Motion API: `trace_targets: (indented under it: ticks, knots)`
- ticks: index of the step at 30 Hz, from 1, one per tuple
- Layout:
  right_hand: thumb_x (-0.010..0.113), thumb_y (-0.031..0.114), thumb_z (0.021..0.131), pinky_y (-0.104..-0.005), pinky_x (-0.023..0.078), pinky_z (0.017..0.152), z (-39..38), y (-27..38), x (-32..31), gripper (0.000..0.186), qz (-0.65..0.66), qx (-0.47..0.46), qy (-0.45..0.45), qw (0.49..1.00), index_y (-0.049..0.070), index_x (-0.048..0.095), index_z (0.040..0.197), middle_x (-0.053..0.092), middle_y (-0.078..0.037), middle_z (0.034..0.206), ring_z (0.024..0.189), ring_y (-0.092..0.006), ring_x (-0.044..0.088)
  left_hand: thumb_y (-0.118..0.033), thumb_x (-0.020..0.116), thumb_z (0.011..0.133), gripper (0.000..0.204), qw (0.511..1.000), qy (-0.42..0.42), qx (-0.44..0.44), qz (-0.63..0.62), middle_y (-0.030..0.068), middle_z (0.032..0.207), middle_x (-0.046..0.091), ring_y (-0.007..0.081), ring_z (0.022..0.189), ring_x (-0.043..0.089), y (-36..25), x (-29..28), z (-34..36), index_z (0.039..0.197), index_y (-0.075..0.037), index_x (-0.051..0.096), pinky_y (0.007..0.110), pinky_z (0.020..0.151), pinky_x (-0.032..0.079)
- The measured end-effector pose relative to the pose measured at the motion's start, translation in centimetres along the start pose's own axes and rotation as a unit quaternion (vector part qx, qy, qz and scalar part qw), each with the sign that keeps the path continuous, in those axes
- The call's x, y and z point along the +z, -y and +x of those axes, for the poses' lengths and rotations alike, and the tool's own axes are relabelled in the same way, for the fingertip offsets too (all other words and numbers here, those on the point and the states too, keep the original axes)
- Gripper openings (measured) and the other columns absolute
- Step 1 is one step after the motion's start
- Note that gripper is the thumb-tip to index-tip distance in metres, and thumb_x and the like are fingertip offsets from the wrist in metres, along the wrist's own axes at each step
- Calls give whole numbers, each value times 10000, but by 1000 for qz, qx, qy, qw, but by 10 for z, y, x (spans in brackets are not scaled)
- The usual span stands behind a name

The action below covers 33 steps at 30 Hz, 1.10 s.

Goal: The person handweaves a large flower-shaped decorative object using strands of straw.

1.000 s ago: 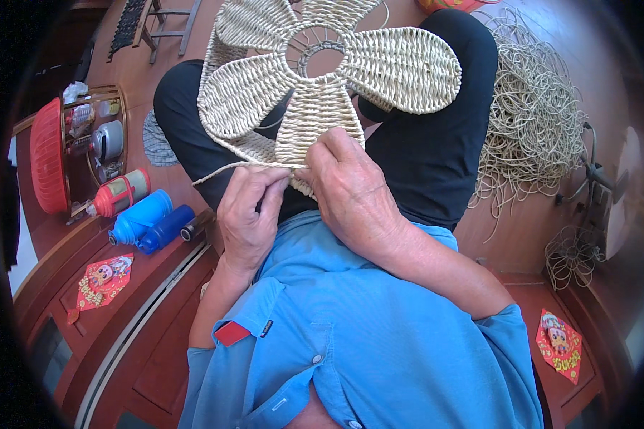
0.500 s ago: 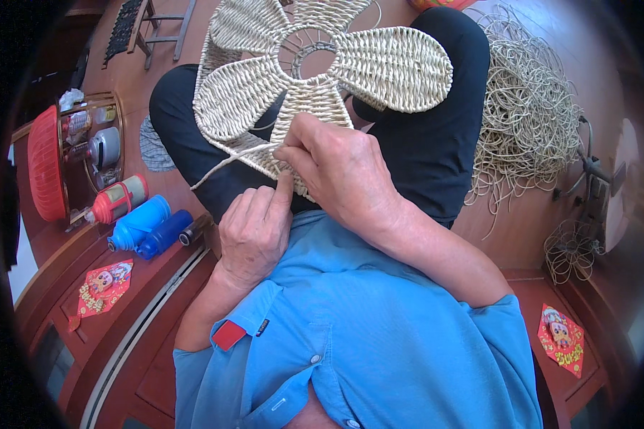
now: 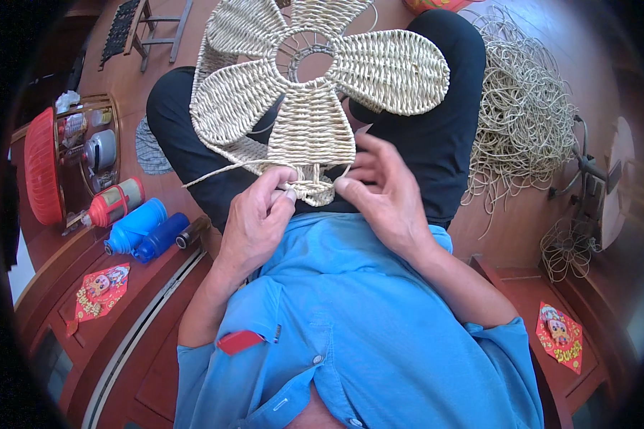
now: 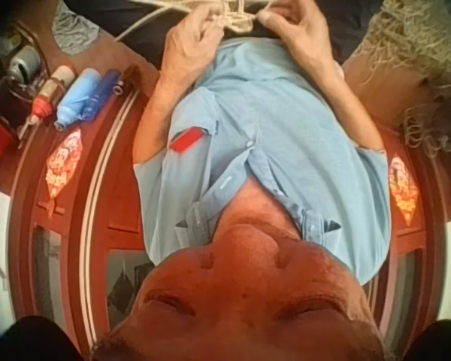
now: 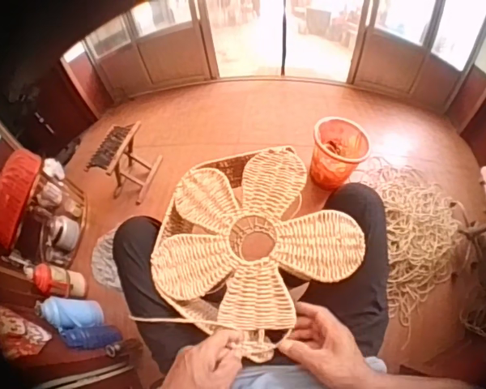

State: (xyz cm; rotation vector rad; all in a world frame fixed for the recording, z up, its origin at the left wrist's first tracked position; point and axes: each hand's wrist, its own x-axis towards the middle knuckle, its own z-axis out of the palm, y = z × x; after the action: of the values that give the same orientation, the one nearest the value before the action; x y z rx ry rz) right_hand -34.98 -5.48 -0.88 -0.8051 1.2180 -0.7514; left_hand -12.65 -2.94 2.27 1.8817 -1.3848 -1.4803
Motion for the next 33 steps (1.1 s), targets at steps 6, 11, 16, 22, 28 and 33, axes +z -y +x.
trace_targets:
  ticks: [6,11,16,22,28,33]
  knots:
    - [800,48,977,-315,578,984,17,5,16,537,117,103,96,983,-35,569,1455,734,-101,1273,1074,-138,705,-89,658,1010,262,999,-34,23,17,4,674,491,71,633,429,1,4,-3,1254,-13,720,311,599,390]
    - [814,28,955,-313,593,901,28,6,24,393,73,124,102,984,-26,675,1318,772,-72,1143,1012,-122,720,-60,699,995,257,994,-73,61,46,0,690,553,63,611,471,4,7,-5,1241,-55,771,285,586,413]
    - [818,23,944,-317,611,885,27,4,28,361,127,111,79,982,-33,682,1273,774,-80,1140,983,-132,732,-43,745,980,251,986,-108,93,83,0,707,619,67,610,516,3,9,-6,1226,-72,786,280,581,437]
    - [800,1,941,-323,611,900,22,-2,31,422,128,93,41,987,-25,643,1332,765,-85,1180,1001,-133,729,-71,783,984,212,990,-112,62,53,8,724,644,66,636,559,2,7,-7,1195,-48,769,269,609,470]
    - [751,14,946,-322,589,943,25,-18,33,355,212,112,64,969,-26,679,1292,770,-71,1183,1029,-133,724,-77,783,988,209,992,-104,54,53,40,764,695,99,682,640,0,5,-6,1192,-37,752,295,662,527]
    - [711,-4,928,-322,589,955,24,-17,36,343,253,120,49,959,-28,695,1270,775,-79,1188,1028,-142,733,-75,783,988,208,992,-96,62,53,58,776,709,111,704,663,3,4,-5,1188,-27,749,300,680,542]
